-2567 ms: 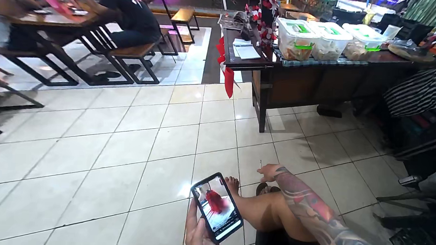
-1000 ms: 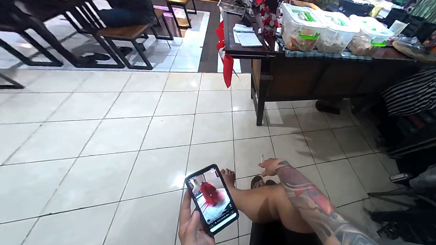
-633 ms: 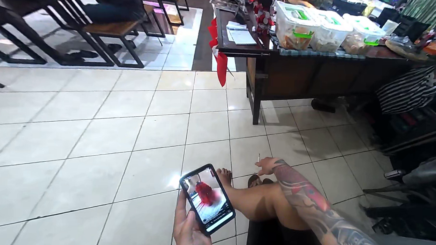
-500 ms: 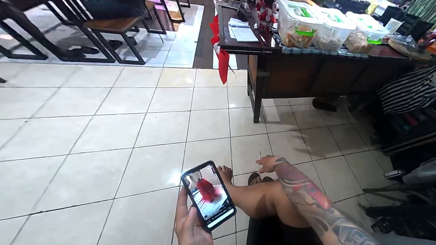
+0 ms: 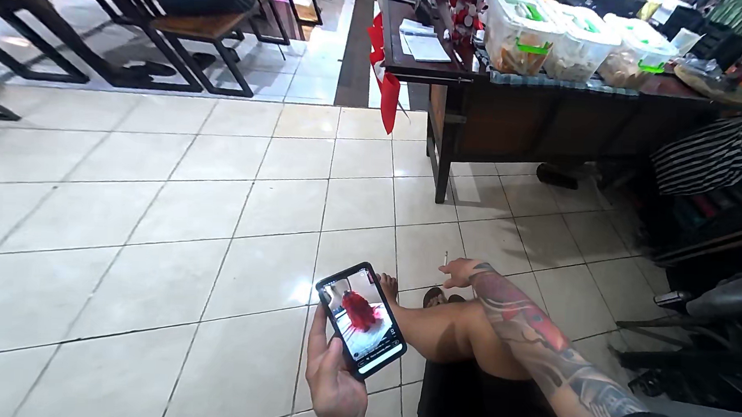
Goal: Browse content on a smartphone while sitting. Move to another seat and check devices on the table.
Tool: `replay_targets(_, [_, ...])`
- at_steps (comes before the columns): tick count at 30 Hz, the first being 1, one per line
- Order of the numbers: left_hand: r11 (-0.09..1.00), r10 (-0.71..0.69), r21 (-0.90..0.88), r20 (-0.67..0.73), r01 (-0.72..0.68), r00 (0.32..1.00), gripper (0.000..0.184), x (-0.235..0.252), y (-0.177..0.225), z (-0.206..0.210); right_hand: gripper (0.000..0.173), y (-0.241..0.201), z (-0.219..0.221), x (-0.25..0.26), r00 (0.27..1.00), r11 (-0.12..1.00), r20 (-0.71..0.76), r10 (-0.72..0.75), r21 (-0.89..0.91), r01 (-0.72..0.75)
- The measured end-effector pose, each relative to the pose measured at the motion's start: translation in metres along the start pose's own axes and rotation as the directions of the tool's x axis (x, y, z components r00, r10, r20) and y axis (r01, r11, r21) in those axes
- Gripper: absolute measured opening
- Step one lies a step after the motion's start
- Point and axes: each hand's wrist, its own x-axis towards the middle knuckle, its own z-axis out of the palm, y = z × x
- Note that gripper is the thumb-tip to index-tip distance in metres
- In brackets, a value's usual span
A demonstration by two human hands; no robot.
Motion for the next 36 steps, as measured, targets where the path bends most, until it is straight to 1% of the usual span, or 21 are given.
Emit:
replay_targets(1, [1.0,0.001,0.001,0.004,-0.001,1.0,0.065,0.0,0.0,0.0,0.052,-0.014,-0.005,-0.026,0.998,0.997,-0.045,0.038,0.07,-0.035])
replay_targets(3, [1.0,-0.002,0.004,0.001,0.002,1.0,0.065,0.0,0.001,0.0,0.052,-0.017,-0.006,-0.041,0.997,0.995,-0.072,0.013,0.1,-0.006])
replay_targets(5, [1.0,-0.008,0.014,-0.011,0.009,1.0,0.064,0.0,0.002,0.001,0.053,-0.016,-0.006,-0.035,0.998,0.995,-0.06,0.03,0.101,-0.024])
replay_targets(6, [1.0,-0.011,0.014,-0.011,0.012,1.0,0.064,0.0,0.002,0.001,0.054,-0.011,-0.004,-0.022,0.999,0.997,-0.035,0.034,0.077,-0.031])
replay_targets(7, [1.0,-0.014,0.013,-0.013,0.014,1.0,0.065,0.0,0.002,0.0,0.056,0.005,0.001,0.006,1.0,1.0,0.001,-0.019,0.013,0.019])
replay_targets(8, [1.0,-0.013,0.015,-0.019,0.013,1.0,0.065,-0.001,0.003,0.0,0.059,0.039,0.013,0.053,0.982,0.978,0.011,-0.189,-0.086,0.189])
replay_targets(9, [1.0,-0.005,0.018,-0.024,0.006,1.0,0.064,0.0,0.003,0.0,0.063,0.086,0.032,0.114,0.898,0.889,-0.04,-0.438,-0.167,0.426])
replay_targets(10, [1.0,0.004,0.022,-0.026,-0.003,1.0,0.063,0.0,0.003,0.0,0.067,0.102,0.042,0.155,0.916,0.904,-0.01,-0.401,-0.166,0.394])
replay_targets(11, [1.0,0.012,0.017,-0.018,-0.011,1.0,0.064,0.0,0.003,0.001,0.068,0.103,0.047,0.175,0.957,0.946,0.017,-0.291,-0.143,0.29])
replay_targets(12, [1.0,0.012,0.012,-0.01,-0.011,1.0,0.065,0.0,0.003,0.002,0.067,0.101,0.05,0.182,0.977,0.971,0.017,-0.214,-0.108,0.214])
replay_targets(13, [1.0,0.001,0.014,-0.01,-0.001,1.0,0.066,-0.001,0.004,0.003,0.066,0.099,0.052,0.183,0.984,0.981,0.005,-0.18,-0.077,0.18])
replay_targets(17, [0.998,-0.038,0.039,-0.038,0.039,0.999,0.061,-0.004,0.005,0.003,0.063,0.1,0.057,0.182,0.974,0.976,-0.064,-0.215,0.008,0.216])
replay_targets(21, [0.996,-0.059,0.061,-0.034,0.061,0.998,0.058,-0.004,0.003,0.001,0.065,0.109,0.061,0.199,0.971,0.975,-0.092,-0.219,-0.046,0.215])
replay_targets(26, [0.996,-0.077,0.043,-0.042,0.079,0.996,0.058,-0.004,0.003,0.0,0.068,0.112,0.06,0.206,0.97,0.968,-0.081,-0.23,-0.123,0.219])
replay_targets(30, [0.994,-0.098,0.044,-0.051,0.101,0.994,0.057,-0.005,0.005,0.002,0.067,0.103,0.051,0.194,0.978,0.974,-0.016,-0.21,-0.095,0.207])
replay_targets(33, [0.994,-0.087,0.063,-0.041,0.09,0.995,0.062,-0.005,0.007,0.002,0.067,0.102,0.05,0.194,0.978,0.97,-0.011,-0.209,-0.126,0.206])
replay_targets(36, [0.993,-0.086,0.083,-0.034,0.089,0.996,0.075,-0.005,0.009,0.004,0.068,0.096,0.047,0.186,0.981,0.974,0.007,-0.192,-0.121,0.192])
